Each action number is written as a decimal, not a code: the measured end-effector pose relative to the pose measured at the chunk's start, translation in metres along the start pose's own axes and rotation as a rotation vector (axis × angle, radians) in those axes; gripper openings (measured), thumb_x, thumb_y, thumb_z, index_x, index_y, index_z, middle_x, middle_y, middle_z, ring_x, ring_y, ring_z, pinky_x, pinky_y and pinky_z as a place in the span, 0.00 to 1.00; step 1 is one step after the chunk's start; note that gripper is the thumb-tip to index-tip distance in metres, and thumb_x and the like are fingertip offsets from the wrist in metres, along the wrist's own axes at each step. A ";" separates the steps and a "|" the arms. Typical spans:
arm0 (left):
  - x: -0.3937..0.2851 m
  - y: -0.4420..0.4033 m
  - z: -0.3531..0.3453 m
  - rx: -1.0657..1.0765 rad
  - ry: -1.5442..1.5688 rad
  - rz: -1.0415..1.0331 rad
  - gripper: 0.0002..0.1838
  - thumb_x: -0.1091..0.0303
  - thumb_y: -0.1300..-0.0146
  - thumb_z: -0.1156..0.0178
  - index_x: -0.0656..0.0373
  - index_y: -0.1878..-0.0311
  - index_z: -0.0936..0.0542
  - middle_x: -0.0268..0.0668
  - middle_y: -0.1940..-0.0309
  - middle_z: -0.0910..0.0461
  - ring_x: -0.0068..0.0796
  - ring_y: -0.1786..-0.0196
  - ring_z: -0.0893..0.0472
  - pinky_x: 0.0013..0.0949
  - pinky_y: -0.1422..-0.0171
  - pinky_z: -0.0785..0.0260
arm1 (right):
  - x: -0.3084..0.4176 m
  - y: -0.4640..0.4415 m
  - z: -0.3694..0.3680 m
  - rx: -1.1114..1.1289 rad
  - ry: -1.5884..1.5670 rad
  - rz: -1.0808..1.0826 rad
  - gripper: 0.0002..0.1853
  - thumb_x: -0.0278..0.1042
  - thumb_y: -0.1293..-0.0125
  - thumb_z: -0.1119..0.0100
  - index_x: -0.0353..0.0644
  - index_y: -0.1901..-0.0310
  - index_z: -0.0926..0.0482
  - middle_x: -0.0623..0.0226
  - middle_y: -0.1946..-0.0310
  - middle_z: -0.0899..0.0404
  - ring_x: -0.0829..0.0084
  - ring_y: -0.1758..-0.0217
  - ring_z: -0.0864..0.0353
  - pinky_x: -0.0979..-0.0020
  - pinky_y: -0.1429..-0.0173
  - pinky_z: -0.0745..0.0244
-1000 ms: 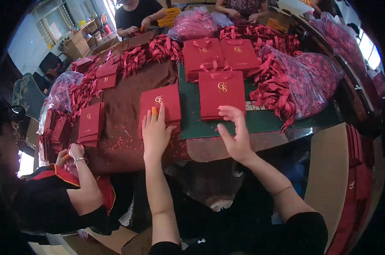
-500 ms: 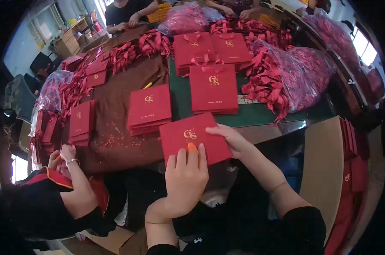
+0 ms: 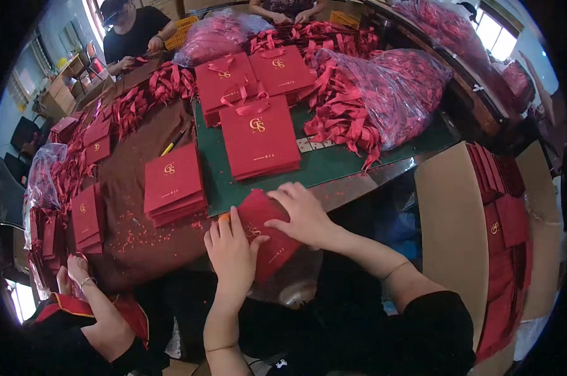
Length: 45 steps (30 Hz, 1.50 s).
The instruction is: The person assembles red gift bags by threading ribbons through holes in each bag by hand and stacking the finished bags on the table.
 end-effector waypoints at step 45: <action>0.011 -0.003 -0.001 -0.071 0.322 -0.040 0.43 0.54 0.56 0.27 0.64 0.38 0.30 0.47 0.49 0.31 0.49 0.47 0.32 0.48 0.40 0.38 | 0.115 0.028 0.236 -0.435 -0.836 0.683 0.12 0.21 0.37 0.41 0.35 0.52 0.27 0.64 0.63 0.22 0.75 0.64 0.22 0.77 0.60 0.27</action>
Point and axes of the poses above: each hand's wrist, its own y-axis away from the middle knuckle, its own z-axis out of the back of the hand, x = y × z, the point moved 10 cm from there along -y, towards the middle knuckle
